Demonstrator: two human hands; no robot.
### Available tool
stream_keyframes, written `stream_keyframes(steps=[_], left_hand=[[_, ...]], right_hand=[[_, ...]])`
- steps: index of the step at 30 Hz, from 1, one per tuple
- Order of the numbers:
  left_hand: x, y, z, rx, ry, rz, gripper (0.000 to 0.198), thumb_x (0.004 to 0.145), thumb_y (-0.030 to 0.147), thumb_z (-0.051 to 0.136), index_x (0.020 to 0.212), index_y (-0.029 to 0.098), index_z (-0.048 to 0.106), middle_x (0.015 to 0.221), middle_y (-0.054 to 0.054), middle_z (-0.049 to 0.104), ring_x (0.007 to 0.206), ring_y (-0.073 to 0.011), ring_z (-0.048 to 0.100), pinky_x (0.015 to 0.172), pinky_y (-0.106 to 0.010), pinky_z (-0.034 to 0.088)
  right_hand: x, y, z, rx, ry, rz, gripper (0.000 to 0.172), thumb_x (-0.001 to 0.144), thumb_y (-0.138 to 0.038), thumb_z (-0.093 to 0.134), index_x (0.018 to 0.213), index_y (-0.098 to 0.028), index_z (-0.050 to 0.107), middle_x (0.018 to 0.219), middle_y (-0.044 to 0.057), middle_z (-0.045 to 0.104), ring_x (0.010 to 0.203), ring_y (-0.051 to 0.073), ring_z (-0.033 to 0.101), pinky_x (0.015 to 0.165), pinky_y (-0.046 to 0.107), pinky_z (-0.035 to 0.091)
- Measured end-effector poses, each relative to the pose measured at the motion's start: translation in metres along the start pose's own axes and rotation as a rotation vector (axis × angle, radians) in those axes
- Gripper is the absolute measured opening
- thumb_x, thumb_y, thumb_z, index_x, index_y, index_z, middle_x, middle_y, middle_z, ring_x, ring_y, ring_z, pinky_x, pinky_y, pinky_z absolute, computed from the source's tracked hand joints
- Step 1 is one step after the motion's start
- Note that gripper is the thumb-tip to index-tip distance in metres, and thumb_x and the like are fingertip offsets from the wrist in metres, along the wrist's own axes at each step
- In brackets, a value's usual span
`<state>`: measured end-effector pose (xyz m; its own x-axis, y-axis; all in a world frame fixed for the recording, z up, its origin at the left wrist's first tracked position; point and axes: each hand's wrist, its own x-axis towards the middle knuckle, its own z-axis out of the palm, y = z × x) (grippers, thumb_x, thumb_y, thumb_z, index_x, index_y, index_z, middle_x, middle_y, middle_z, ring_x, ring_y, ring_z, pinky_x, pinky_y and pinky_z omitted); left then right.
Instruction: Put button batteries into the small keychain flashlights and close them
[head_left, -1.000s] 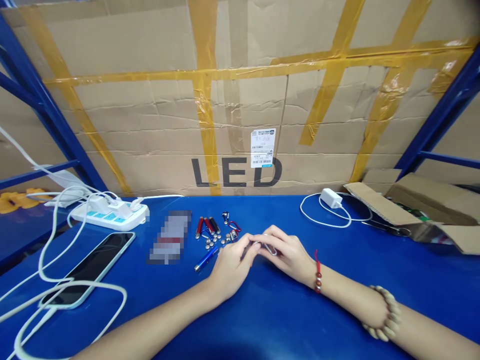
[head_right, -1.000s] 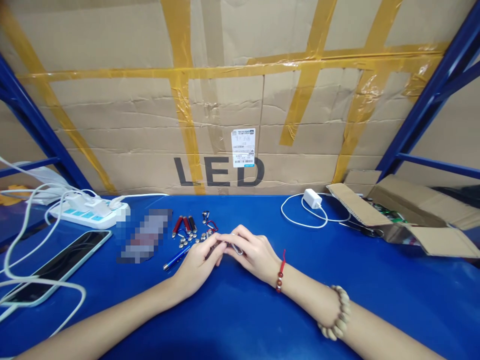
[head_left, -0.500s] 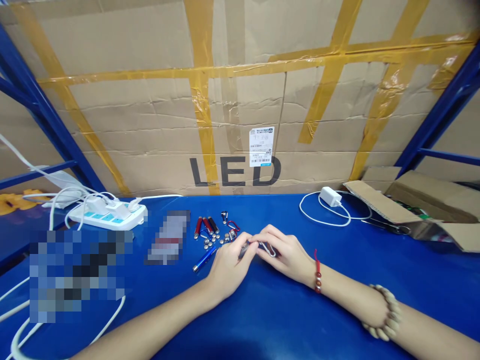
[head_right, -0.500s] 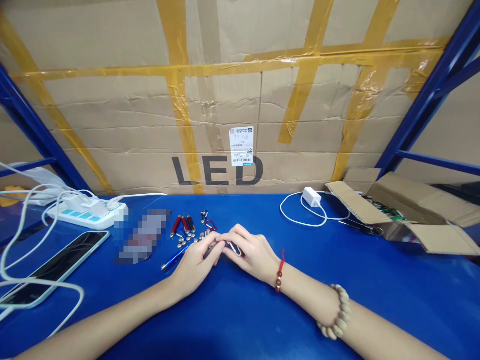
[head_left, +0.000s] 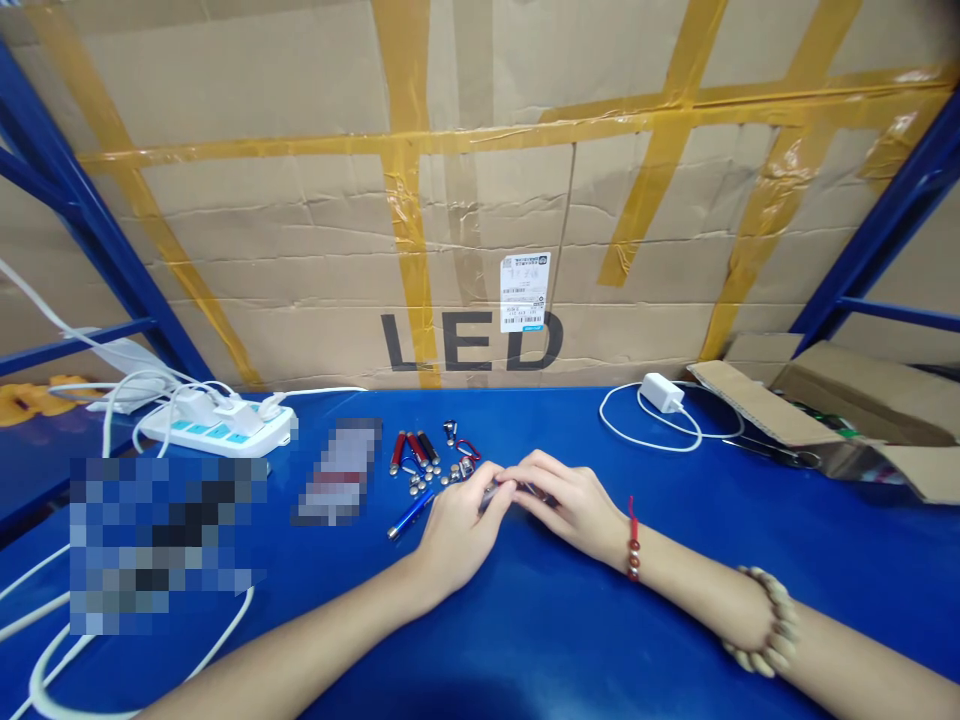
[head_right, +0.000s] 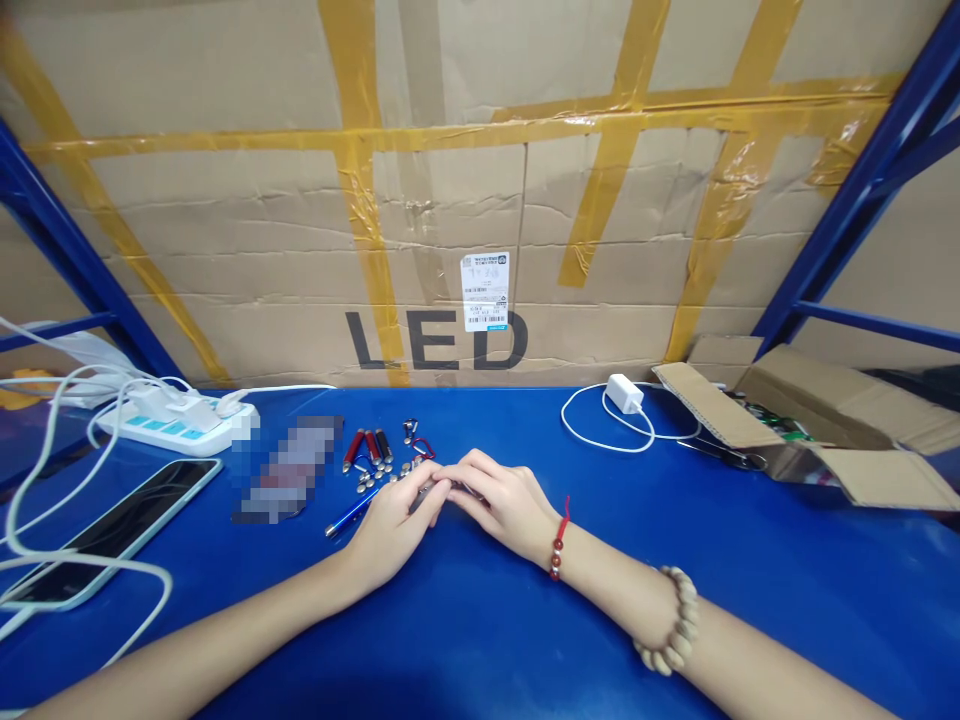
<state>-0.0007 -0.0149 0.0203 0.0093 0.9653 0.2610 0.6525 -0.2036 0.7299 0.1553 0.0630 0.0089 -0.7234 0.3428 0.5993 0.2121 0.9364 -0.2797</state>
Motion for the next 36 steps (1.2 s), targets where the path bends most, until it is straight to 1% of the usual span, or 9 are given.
stream_keyframes(steps=[5,9,12,15,18,21,24,30,36], left_hand=[[0.001,0.003,0.0,-0.074,0.032,-0.085,0.019,0.089,0.035,0.035,0.097,0.021,0.046,0.059,0.006,0.047,0.057,-0.0124,0.049,0.06,-0.023,0.036],[0.001,0.001,0.0,-0.178,0.068,-0.147,0.023,0.089,0.036,0.034,0.106,0.021,0.041,0.058,0.007,0.046,0.055,-0.0118,0.047,0.059,-0.023,0.036],[0.002,0.0,0.001,-0.237,0.103,-0.171,0.029,0.089,0.035,0.035,0.114,0.021,0.033,0.059,0.007,0.048,0.056,-0.0118,0.049,0.062,-0.024,0.037],[0.002,-0.001,0.002,-0.242,0.11,-0.176,0.03,0.089,0.035,0.035,0.115,0.021,0.032,0.059,0.008,0.047,0.056,-0.0115,0.048,0.062,-0.024,0.037],[0.001,-0.001,0.001,-0.21,0.061,-0.167,0.025,0.089,0.035,0.033,0.11,0.022,0.037,0.058,0.008,0.044,0.053,-0.0111,0.046,0.059,-0.023,0.035],[0.001,-0.001,0.002,-0.164,0.013,-0.15,0.019,0.088,0.032,0.033,0.102,0.023,0.042,0.056,0.008,0.042,0.053,-0.0111,0.044,0.056,-0.022,0.034],[0.001,-0.002,0.002,-0.134,0.018,-0.128,0.016,0.086,0.028,0.036,0.098,0.023,0.045,0.057,0.007,0.041,0.053,-0.0107,0.042,0.054,-0.021,0.032],[0.001,-0.002,0.003,-0.109,0.063,-0.091,0.014,0.082,0.021,0.038,0.093,0.021,0.047,0.06,0.006,0.041,0.052,-0.0093,0.039,0.053,-0.021,0.031],[0.002,-0.002,0.003,-0.067,0.044,-0.059,0.014,0.082,0.018,0.037,0.09,0.02,0.048,0.06,0.006,0.041,0.054,-0.0096,0.041,0.055,-0.022,0.032]], right_hand=[[0.003,-0.002,0.0,0.049,0.033,0.133,0.022,0.09,-0.029,0.043,0.104,-0.024,0.059,0.093,0.003,0.063,0.075,0.01,0.061,0.066,0.02,0.047],[0.005,0.003,0.0,0.044,0.073,0.229,0.018,0.09,-0.029,0.043,0.099,-0.023,0.058,0.091,0.003,0.063,0.072,0.011,0.06,0.064,0.021,0.047],[0.005,0.012,0.001,0.02,0.092,0.371,0.017,0.089,-0.031,0.043,0.099,-0.022,0.054,0.086,0.003,0.065,0.068,0.013,0.061,0.06,0.024,0.046],[0.005,0.025,0.001,0.006,0.09,0.541,0.015,0.089,-0.03,0.041,0.098,-0.021,0.048,0.079,0.002,0.066,0.064,0.015,0.062,0.055,0.025,0.044],[0.006,0.036,-0.002,-0.031,0.099,0.62,0.01,0.088,-0.028,0.04,0.095,-0.022,0.045,0.075,0.001,0.065,0.067,0.017,0.063,0.058,0.026,0.044],[0.007,0.043,-0.006,-0.134,0.067,0.625,0.007,0.087,-0.026,0.04,0.089,-0.023,0.046,0.078,0.001,0.065,0.067,0.017,0.062,0.055,0.024,0.041],[0.006,0.046,-0.008,-0.23,0.046,0.597,0.007,0.086,-0.022,0.041,0.087,-0.023,0.048,0.081,0.001,0.064,0.066,0.016,0.06,0.052,0.023,0.038],[0.003,0.05,-0.006,-0.345,-0.006,0.528,0.018,0.087,-0.016,0.038,0.089,-0.022,0.055,0.09,0.003,0.059,0.069,0.014,0.058,0.056,0.023,0.039],[0.003,0.05,-0.004,-0.37,-0.052,0.572,0.023,0.086,-0.018,0.04,0.098,-0.022,0.06,0.099,0.006,0.056,0.093,0.019,0.055,0.07,0.027,0.045]])
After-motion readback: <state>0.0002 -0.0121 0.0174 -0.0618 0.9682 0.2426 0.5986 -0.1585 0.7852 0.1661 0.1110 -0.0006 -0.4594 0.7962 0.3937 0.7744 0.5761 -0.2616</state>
